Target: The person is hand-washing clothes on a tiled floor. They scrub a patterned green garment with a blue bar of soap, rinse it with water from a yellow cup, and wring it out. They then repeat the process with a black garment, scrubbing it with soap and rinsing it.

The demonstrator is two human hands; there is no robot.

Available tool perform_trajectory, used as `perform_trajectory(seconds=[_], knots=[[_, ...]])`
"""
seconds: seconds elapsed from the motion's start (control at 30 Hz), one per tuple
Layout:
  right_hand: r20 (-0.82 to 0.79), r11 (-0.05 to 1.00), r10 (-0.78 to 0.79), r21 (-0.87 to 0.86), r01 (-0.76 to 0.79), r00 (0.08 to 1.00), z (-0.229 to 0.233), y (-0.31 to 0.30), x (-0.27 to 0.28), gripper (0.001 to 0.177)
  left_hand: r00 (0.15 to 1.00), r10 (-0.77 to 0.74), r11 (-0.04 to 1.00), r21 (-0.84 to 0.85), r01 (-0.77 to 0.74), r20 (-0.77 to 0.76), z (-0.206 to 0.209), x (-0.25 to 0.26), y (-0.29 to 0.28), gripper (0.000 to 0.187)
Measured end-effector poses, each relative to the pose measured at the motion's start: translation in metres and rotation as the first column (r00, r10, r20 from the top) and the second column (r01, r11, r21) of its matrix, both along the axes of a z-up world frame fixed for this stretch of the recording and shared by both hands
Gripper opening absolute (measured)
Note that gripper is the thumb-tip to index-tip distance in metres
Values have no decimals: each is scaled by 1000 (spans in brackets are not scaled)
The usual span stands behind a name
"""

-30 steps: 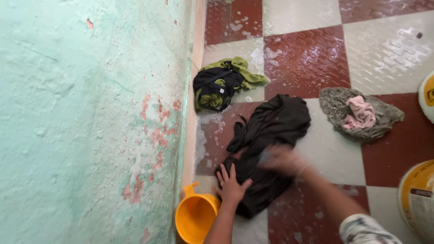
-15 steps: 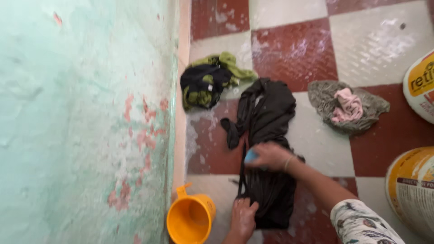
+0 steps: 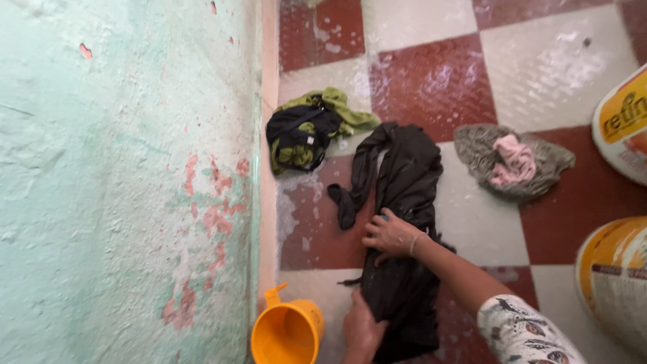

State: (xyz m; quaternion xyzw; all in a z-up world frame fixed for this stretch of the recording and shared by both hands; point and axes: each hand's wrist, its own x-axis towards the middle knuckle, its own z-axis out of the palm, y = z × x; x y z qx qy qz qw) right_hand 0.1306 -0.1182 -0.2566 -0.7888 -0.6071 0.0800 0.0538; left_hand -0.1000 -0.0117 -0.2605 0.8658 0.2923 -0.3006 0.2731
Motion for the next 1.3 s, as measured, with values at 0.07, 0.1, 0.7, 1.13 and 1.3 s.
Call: perform_trajectory(seconds=[0.07, 0.1, 0.7, 1.13, 1.3], knots=[[-73, 964, -138, -240, 117, 988, 3, -1, 14, 77, 997, -27, 999, 26, 25, 72, -1, 13, 11, 91], [-123, 926, -237, -329, 186, 964, 5, 3, 22, 81, 994, -42, 998, 41, 38, 103, 7, 18, 17, 88], [-974, -84, -196, -94, 992, -109, -48, -19, 116, 36, 495, -563, 810, 560, 173, 661, 282, 117, 37, 46], [-454, -74, -887, 315, 946, 82, -39, -117, 133, 29, 780, -609, 792, 66, 607, 142, 159, 101, 28, 59], [-74, 848, -507, -218, 482, 859, -41, 30, -39, 32, 888, -296, 955, 79, 287, 351, 117, 135, 20, 125]])
